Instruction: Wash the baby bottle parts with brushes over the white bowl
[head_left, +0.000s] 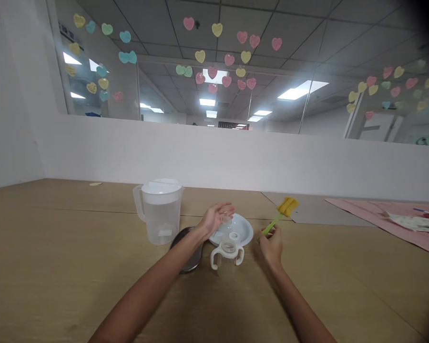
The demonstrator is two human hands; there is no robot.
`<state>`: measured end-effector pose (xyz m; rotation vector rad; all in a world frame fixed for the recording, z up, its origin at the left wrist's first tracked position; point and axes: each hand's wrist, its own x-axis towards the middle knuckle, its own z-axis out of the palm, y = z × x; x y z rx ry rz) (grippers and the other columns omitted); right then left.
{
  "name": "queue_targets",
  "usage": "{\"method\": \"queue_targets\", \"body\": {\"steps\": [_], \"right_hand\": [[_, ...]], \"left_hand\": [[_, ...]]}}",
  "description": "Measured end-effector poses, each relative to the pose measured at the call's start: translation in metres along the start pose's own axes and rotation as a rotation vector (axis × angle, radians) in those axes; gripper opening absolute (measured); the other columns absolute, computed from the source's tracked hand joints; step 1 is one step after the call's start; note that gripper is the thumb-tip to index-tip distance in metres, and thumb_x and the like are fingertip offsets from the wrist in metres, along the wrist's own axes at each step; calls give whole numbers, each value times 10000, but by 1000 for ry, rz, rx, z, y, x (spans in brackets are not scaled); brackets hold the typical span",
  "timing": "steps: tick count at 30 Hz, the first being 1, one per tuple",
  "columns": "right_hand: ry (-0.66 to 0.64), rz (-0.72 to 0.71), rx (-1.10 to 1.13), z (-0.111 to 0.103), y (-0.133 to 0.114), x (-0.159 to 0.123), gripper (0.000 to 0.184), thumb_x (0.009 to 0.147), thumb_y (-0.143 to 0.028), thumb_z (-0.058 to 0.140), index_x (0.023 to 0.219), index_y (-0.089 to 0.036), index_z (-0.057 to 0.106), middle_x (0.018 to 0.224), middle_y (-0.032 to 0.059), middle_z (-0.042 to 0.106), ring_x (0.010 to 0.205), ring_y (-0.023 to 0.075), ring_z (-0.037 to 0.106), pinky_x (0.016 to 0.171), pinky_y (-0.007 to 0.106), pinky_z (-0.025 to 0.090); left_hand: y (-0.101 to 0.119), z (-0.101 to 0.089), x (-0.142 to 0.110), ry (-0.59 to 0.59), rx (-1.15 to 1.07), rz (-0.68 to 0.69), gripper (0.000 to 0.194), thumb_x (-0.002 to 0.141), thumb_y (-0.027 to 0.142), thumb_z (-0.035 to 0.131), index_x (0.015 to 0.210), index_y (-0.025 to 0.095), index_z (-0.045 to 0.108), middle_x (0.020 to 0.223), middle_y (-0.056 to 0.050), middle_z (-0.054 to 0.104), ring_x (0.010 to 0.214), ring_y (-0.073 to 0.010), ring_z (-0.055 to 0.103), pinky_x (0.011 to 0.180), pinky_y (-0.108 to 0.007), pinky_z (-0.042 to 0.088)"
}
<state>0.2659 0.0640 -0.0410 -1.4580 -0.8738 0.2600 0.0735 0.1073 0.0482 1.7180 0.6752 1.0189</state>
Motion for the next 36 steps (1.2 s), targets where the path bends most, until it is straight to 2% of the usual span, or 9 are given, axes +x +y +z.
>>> {"method": "queue_targets", "body": {"steps": [3,5,7,9,13,16,22,32,36], "right_hand": [[74,-139,-66,-2,-10,-7,424,700,-284,470,1107,-174,432,851,32,598,636,150,519,597,258,409],[98,-246,-110,-3,-13,-12,413,729,-300,437,1115,-157,462,767,27,606,591,153,515,588,263,400],[104,-348,-159,-4,-12,-17,398,746,-294,406,1105,-146,492,704,24,604,571,159,523,579,263,401],[104,-484,-215,-4,-10,-20,378,750,-272,383,1071,-133,526,705,42,617,588,168,546,579,266,410],[51,-832,-301,-4,-8,-24,347,739,-202,368,1007,-116,572,764,77,654,594,168,579,563,259,432],[5,-962,-331,-4,-10,-25,336,734,-156,365,990,-114,578,689,56,648,536,151,568,525,244,435],[18,-964,-327,-4,-11,-25,323,732,-151,370,977,-100,574,727,73,657,561,161,584,530,254,448],[131,-714,-154,-4,-2,-23,352,750,-187,395,1037,-108,583,824,88,667,660,179,614,578,257,474],[61,-867,-182,-5,-4,-23,360,734,-152,390,1019,-138,611,845,84,672,696,181,621,612,263,481]], "left_hand": [[14,-3,-4,-67,-602,-30,428,796,224,289,1132,42,481,1137,-156,573,1053,-174,544,939,-308,414],[18,-2,-6,-64,-792,-59,375,685,97,406,1025,56,561,1045,-138,624,1012,-178,567,961,-304,388],[19,0,-8,-14,-782,-70,380,595,-12,435,922,70,611,959,-114,656,954,-166,591,955,-285,382],[19,3,-9,28,-708,-78,334,608,-32,471,878,79,634,917,-104,668,905,-158,603,930,-275,393],[19,6,-11,4,-576,-61,279,662,112,625,940,95,639,932,-108,667,864,-171,609,865,-296,426],[20,3,-13,40,-465,-26,317,614,149,679,923,86,649,906,-111,674,860,-190,608,831,-301,435],[15,-2,-11,166,-273,25,343,598,259,695,892,84,663,885,-115,679,827,-216,615,774,-319,455],[6,-5,-6,239,-27,229,243,694,275,604,867,109,640,910,-108,666,802,-181,619,753,-285,464],[13,-5,-12,230,180,294,232,771,283,506,879,119,630,906,-88,658,816,-173,599,752,-273,445]]}}
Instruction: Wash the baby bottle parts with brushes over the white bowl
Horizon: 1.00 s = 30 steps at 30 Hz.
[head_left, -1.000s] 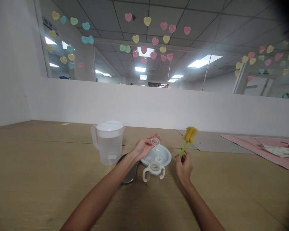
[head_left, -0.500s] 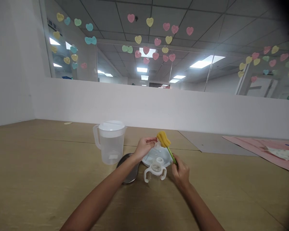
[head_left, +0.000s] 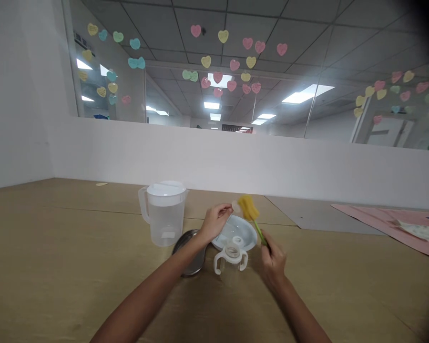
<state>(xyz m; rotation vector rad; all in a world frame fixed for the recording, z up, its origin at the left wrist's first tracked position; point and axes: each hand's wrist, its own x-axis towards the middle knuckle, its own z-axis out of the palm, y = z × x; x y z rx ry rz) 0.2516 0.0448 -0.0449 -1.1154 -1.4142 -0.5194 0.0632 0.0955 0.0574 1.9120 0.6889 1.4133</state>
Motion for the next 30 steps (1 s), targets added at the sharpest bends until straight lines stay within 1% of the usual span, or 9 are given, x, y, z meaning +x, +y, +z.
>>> {"method": "queue_targets", "body": {"steps": [2,5,9,12,16,20,24,26,30], "right_hand": [[-48,-104,-5,-1,-4,2,371,730,-118,382,1009,-146,625,793,76,673,651,164,614,590,247,474],[-37,-179,-19,-3,-8,5,380,738,-77,375,1020,-132,623,693,63,649,568,138,577,548,230,452],[-33,-257,-35,-5,-8,6,352,746,-61,391,1005,-110,625,575,32,584,473,109,499,499,218,415],[-35,-276,-59,-4,-6,7,336,755,-65,394,986,-111,632,548,22,561,466,104,485,493,213,406],[-44,-265,-75,-4,-6,6,338,763,-78,386,996,-120,628,535,11,541,468,101,477,500,216,403],[-42,-281,-70,-4,-7,6,344,762,-83,385,1012,-120,618,497,-8,502,437,95,437,469,213,380],[-37,-277,-55,-4,-8,6,351,755,-70,391,1023,-126,612,557,14,558,468,101,472,493,218,396],[-32,-266,-52,-4,-8,5,347,751,-68,401,1020,-120,614,573,24,571,491,109,495,511,224,409],[-48,-231,-53,-2,-8,3,351,749,-88,389,1013,-119,619,542,15,558,472,109,491,500,222,410]], "left_hand": [[4,0,-2,-34,121,68,225,796,272,461,845,129,628,867,-71,650,798,-165,582,739,-266,432],[7,0,-3,-58,255,118,217,814,240,416,809,144,610,820,-46,626,767,-149,556,715,-254,415],[6,0,-3,-62,327,131,214,826,221,375,782,156,574,798,-31,599,765,-142,533,713,-250,393],[5,1,-2,-78,351,145,217,829,214,353,741,162,544,760,-21,573,744,-141,513,711,-252,375],[6,2,-3,-91,309,134,236,836,236,325,699,171,506,710,-10,533,699,-139,486,681,-249,352],[7,3,-4,-110,187,34,284,840,318,326,642,178,475,626,14,479,639,-132,452,621,-239,323],[3,4,-3,-117,69,-59,347,828,404,323,615,174,471,563,31,423,570,-119,409,553,-232,289],[1,5,-2,-120,49,-76,369,820,429,320,608,170,476,550,34,404,548,-114,393,530,-231,278],[1,4,0,-141,1,-103,412,800,472,325,585,161,488,523,33,389,527,-110,386,520,-230,285]]}}
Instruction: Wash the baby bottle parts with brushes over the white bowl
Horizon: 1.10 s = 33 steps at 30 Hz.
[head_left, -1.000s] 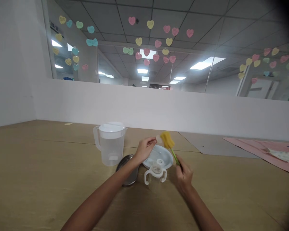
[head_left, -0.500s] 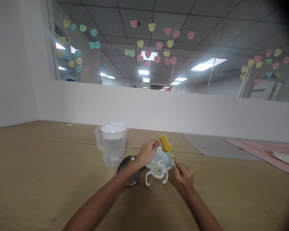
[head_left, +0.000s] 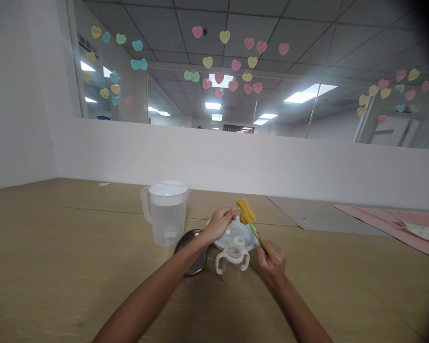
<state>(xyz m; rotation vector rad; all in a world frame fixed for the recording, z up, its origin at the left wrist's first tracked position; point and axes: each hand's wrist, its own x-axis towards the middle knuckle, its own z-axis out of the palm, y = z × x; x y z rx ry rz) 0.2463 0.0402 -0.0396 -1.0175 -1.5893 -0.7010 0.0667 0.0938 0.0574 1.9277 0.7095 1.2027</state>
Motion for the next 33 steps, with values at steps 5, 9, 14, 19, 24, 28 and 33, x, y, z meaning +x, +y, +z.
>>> {"method": "queue_targets", "body": {"steps": [5,9,14,19,24,28,33], "right_hand": [[5,176,28,4,-2,-3,335,748,-155,400,1013,-117,601,731,69,650,571,140,571,547,236,453],[47,422,68,6,1,-6,334,773,-232,414,1048,-119,565,830,79,656,663,174,592,581,255,464],[36,412,73,6,3,-7,336,776,-242,417,1054,-124,566,878,89,658,720,190,609,622,280,478],[-64,74,45,4,-3,-2,330,749,-145,407,980,-145,642,721,60,658,604,143,588,581,245,470],[-67,-148,-107,-3,1,6,334,759,-96,405,970,-161,657,501,0,537,459,97,473,493,217,380],[-96,-264,-180,-6,4,9,322,765,-108,418,977,-172,651,478,-9,499,450,92,436,468,220,325],[2,-134,-111,-5,1,8,365,764,-93,396,1037,-171,624,485,-14,482,452,90,418,487,218,338]], "left_hand": [[6,-2,1,-37,-112,5,417,778,491,391,715,133,594,608,8,499,526,-93,400,518,-216,309],[9,-3,0,80,-169,-43,352,712,440,533,831,127,641,605,5,522,551,-94,428,520,-204,324],[17,-5,-2,237,-261,-84,319,657,393,628,827,127,673,719,-26,607,594,-95,454,578,-215,364],[21,-4,-2,216,-586,-164,347,615,397,677,812,111,679,805,-58,643,730,-127,541,712,-245,410],[17,-10,3,252,-772,-179,274,579,340,717,744,125,673,699,-20,612,711,-105,545,767,-249,417],[16,-21,6,295,-769,-183,268,616,324,691,820,151,682,707,-9,600,686,-76,523,757,-230,415],[17,-19,3,218,-620,-167,271,606,339,696,793,143,684,777,-25,634,720,-95,545,778,-254,407]]}}
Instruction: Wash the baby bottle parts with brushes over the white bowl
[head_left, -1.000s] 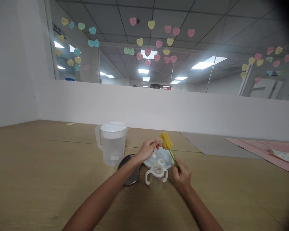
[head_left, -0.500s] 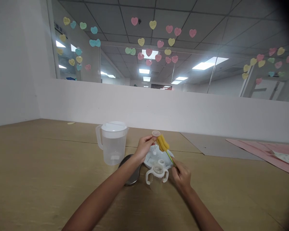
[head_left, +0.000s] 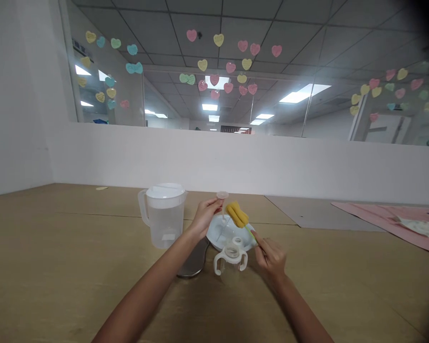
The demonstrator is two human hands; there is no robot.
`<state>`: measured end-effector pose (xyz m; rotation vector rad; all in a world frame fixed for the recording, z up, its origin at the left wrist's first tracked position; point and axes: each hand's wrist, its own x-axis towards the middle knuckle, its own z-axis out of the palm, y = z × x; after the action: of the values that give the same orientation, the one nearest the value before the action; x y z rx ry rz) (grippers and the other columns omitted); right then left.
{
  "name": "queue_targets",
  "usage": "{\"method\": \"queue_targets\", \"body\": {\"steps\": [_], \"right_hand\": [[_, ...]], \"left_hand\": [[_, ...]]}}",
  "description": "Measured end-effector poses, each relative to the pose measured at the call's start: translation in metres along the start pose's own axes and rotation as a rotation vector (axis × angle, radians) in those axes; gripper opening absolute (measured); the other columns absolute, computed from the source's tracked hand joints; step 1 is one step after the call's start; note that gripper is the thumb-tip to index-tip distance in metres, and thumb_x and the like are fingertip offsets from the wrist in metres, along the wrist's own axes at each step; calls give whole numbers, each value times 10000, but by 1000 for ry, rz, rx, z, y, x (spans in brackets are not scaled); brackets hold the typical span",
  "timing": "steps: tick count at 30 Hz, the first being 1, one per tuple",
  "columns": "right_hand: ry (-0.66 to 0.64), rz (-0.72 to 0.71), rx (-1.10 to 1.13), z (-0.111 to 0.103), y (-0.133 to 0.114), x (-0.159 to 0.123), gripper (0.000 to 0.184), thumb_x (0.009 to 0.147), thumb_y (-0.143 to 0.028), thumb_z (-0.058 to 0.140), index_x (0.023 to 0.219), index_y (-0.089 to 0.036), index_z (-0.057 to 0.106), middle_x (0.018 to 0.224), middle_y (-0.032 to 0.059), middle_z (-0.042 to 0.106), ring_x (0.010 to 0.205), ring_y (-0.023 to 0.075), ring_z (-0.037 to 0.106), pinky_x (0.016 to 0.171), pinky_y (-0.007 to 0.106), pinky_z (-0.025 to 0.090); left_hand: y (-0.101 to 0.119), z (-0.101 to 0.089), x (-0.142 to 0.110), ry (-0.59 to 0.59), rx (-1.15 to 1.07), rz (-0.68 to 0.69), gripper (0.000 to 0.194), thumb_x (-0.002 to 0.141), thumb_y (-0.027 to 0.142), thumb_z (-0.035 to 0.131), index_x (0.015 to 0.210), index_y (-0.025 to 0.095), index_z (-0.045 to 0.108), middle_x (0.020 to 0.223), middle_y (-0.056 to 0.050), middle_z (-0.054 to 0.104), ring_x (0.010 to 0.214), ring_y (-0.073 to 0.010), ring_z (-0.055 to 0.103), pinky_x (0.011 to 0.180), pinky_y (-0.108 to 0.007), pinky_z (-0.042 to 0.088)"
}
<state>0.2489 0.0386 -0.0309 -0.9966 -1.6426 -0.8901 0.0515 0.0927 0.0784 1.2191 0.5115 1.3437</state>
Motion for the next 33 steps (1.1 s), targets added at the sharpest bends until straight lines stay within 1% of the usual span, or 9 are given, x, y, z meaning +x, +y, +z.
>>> {"method": "queue_targets", "body": {"steps": [4,7,10,13,17,20,26,29,33], "right_hand": [[-20,-40,-15,-1,0,0,373,769,-94,389,1049,-177,621,469,-19,465,440,90,412,478,221,328],[-67,-134,-48,-1,1,1,348,764,-95,414,1026,-173,629,476,-13,486,459,94,436,489,222,333],[-111,-174,-69,0,1,0,312,764,-110,426,979,-170,645,464,-10,485,468,98,451,486,222,328],[-106,-115,-45,1,0,-1,305,766,-109,412,949,-167,649,475,-6,500,470,98,458,492,223,335],[-68,-5,-23,2,2,-2,302,759,-94,411,930,-156,651,502,-1,523,478,107,464,502,229,345],[-58,22,-21,2,4,-2,290,756,-92,420,916,-148,655,511,4,534,480,107,469,502,226,347],[-59,61,-23,4,4,-5,297,753,-109,412,898,-148,667,533,11,559,485,103,482,508,223,358],[-68,71,-15,5,5,-6,300,746,-101,416,906,-140,667,558,18,579,499,108,497,515,225,368],[-67,70,-18,5,6,-7,291,748,-105,424,905,-127,668,593,34,604,511,118,514,520,231,380]], "left_hand": [[-2,7,-6,-59,86,-30,308,580,329,713,807,125,670,821,-64,657,756,-153,577,740,-282,423],[0,7,-5,62,122,31,290,531,288,738,750,127,638,769,-46,649,711,-138,573,707,-262,428],[3,0,2,122,196,90,280,569,317,704,756,142,591,741,-26,627,624,-114,562,646,-253,436],[7,-13,8,93,517,200,244,653,363,629,782,160,585,744,-29,623,544,-116,551,592,-259,431],[12,-29,9,6,1225,405,174,762,293,511,855,191,617,840,-60,643,697,-166,586,694,-277,417],[8,-38,10,-69,1515,310,176,742,179,504,862,172,632,846,-100,649,787,-209,591,720,-303,416],[-8,-50,10,-194,1678,21,97,604,11,588,623,92,637,709,-139,644,801,-242,604,745,-330,433],[-13,-54,8,-280,1747,-109,40,687,94,605,711,74,629,788,-117,644,823,-205,596,767,-349,449],[-23,-59,5,-357,1789,-239,188,814,278,522,897,120,583,913,-48,606,840,-146,577,761,-346,477]]}}
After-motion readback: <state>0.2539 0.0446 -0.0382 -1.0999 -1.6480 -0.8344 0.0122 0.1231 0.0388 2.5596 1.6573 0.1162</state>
